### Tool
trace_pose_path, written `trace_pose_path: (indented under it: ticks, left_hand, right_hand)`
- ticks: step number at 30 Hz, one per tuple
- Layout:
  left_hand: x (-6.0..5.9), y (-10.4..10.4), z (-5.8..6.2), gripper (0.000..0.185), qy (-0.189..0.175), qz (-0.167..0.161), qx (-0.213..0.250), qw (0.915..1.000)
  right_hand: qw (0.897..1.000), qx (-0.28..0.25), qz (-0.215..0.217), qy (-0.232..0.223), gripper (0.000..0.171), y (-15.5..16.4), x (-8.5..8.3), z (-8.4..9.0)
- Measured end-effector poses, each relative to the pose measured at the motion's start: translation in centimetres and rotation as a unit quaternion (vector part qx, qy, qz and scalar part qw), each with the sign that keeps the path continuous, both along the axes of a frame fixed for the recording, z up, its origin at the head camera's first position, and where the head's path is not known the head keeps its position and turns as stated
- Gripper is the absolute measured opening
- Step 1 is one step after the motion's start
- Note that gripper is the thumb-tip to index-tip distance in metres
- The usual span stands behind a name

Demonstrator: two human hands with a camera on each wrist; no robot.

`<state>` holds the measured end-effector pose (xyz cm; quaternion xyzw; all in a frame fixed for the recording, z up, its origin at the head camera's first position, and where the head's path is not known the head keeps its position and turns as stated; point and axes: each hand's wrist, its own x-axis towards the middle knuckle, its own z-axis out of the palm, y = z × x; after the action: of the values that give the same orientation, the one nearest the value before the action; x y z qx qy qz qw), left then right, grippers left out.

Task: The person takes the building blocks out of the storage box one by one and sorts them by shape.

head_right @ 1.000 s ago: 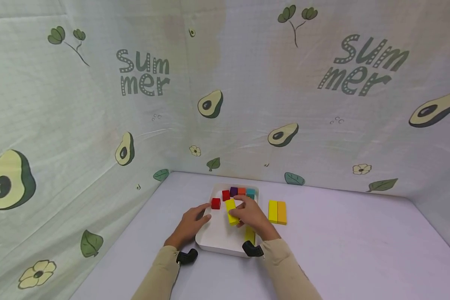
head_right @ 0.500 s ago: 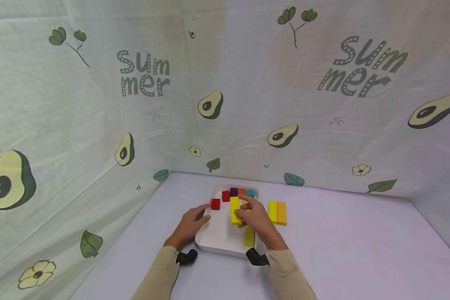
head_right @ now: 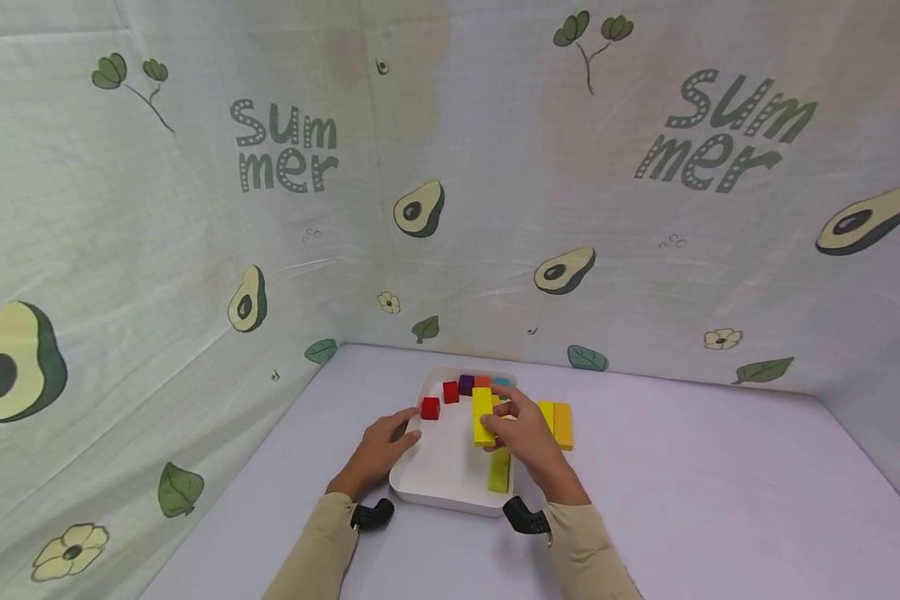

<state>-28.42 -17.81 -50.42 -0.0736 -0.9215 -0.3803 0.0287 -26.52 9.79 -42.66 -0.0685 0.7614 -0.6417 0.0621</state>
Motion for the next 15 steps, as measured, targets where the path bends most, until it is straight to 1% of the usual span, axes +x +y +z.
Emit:
trace_pose_path:
  ticks: [6,12,15]
  left_hand:
    - [-0.1,0.2,0.1,0.05,0.002,-0.007,0.005,1.0]
    - [-0.2,0.1,0.0,0.05,-0.002,0.002,-0.009,1.0]
    - [-0.1,0.0,-0.2,0.05,-0.005,0.005,-0.007,1.0]
  right_hand:
    - [1.0,0.009,-0.014,-0.013,0.064,1.6,-0.5,0.0]
    - [0.999,0.019,-0.024,-0.026,0.066,2.8,-0.5,0.2]
    - [0.999,0.019,-0.03,-0.036,0.065,3.3,-0.6,0.1]
